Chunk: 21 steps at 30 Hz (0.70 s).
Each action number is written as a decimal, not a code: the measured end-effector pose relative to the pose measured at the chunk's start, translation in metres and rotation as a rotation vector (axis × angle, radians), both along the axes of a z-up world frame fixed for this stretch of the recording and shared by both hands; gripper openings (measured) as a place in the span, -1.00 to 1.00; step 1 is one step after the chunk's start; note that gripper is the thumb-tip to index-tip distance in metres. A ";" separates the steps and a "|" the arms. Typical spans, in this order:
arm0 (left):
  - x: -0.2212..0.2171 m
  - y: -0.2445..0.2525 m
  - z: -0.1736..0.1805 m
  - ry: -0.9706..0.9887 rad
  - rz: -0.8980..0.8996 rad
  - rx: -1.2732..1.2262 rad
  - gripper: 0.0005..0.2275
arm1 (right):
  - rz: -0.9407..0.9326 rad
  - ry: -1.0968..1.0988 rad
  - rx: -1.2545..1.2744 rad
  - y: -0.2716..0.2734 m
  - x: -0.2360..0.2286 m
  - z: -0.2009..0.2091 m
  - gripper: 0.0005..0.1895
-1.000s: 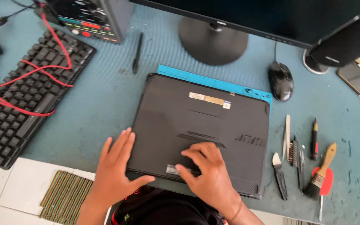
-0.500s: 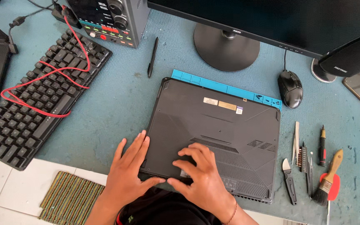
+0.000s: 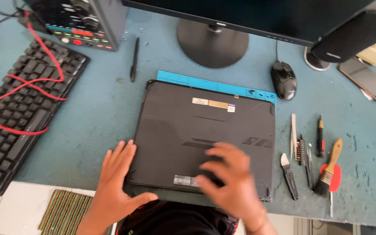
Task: The person uses a screwdriver to remove screws from the bottom panel of a laptop. After removing several screws, the person flips the laptop over and uses a prying tool to separate the bottom case.
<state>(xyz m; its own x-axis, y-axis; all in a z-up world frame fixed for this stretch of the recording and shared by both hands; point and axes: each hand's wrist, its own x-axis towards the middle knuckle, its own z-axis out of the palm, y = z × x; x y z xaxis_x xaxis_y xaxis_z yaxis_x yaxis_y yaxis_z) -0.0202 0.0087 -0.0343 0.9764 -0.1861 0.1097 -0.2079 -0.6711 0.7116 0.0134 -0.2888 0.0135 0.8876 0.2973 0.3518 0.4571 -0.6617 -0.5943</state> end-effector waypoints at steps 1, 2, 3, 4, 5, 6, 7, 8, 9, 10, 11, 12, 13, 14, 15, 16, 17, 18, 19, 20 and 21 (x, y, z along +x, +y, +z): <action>0.002 -0.003 0.002 0.002 -0.014 -0.001 0.01 | -0.014 0.002 -0.001 -0.016 -0.001 0.001 -0.79; 0.005 -0.005 0.005 0.095 0.059 -0.012 -0.07 | -0.192 -0.003 -0.031 -0.031 -0.003 0.002 -0.78; 0.008 -0.008 0.007 0.189 0.134 -0.023 -0.13 | -0.367 -0.008 -0.062 -0.046 -0.004 0.003 -0.77; 0.012 -0.010 0.006 0.191 0.123 -0.023 -0.13 | -0.378 -0.006 -0.064 -0.061 -0.006 -0.001 -0.77; 0.015 -0.013 0.004 0.191 0.206 -0.037 -0.19 | -0.508 -0.002 -0.126 -0.077 -0.008 -0.007 -0.74; 0.018 -0.016 0.002 0.192 0.288 -0.050 -0.25 | -0.638 0.003 -0.189 -0.093 -0.011 -0.012 -0.71; 0.028 -0.019 0.009 0.193 0.278 -0.050 -0.25 | -0.648 0.004 -0.191 -0.099 -0.010 -0.014 -0.71; 0.037 -0.022 0.015 0.236 0.309 -0.042 -0.25 | -0.742 0.184 -0.143 -0.105 -0.010 -0.016 -0.64; 0.047 -0.025 0.021 0.278 0.340 -0.033 -0.24 | -0.829 0.364 -0.092 -0.110 -0.008 -0.018 -0.57; 0.058 -0.028 0.027 0.277 0.331 -0.033 -0.24 | -0.838 0.363 -0.091 -0.108 -0.006 -0.015 -0.57; 0.069 -0.031 0.033 0.383 0.343 -0.025 -0.21 | -0.846 0.420 -0.093 -0.105 -0.002 -0.013 -0.55; 0.080 -0.034 0.039 0.489 0.355 -0.017 -0.18 | -0.853 0.478 -0.094 -0.101 0.002 -0.011 -0.53; 0.089 -0.037 0.044 0.487 0.349 -0.015 -0.18 | -0.860 0.477 -0.092 -0.101 0.007 -0.008 -0.53; 0.099 -0.041 0.048 0.531 0.368 -0.027 -0.15 | -0.871 0.538 -0.099 -0.100 0.012 -0.006 -0.47; 0.108 -0.044 0.053 0.574 0.389 -0.041 -0.13 | -0.879 0.597 -0.107 -0.099 0.018 -0.003 -0.40; 0.116 -0.047 0.053 0.572 0.384 -0.039 -0.13 | -0.885 0.596 -0.104 -0.099 0.026 -0.002 -0.40; 0.123 -0.049 0.053 0.535 0.396 -0.042 -0.13 | -0.884 0.624 -0.110 -0.099 0.033 -0.001 -0.33; 0.131 -0.052 0.053 0.499 0.407 -0.045 -0.12 | -0.883 0.652 -0.115 -0.098 0.040 0.001 -0.26; 0.135 -0.051 0.044 0.499 0.403 -0.043 -0.12 | -0.887 0.653 -0.114 -0.100 0.044 -0.001 -0.26; 0.140 -0.050 0.034 0.403 0.387 -0.044 -0.11 | -0.873 0.589 -0.123 -0.101 0.048 -0.003 -0.27; 0.145 -0.048 0.026 0.305 0.372 -0.045 -0.08 | -0.855 0.524 -0.129 -0.102 0.053 -0.005 -0.27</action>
<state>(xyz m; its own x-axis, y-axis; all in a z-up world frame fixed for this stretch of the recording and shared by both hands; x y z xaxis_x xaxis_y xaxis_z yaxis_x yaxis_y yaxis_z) 0.1244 -0.0396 -0.0087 0.9647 0.1801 -0.1923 0.2632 -0.6274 0.7329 0.0661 -0.3907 0.0087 0.8540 -0.5030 -0.1333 -0.4988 -0.7183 -0.4850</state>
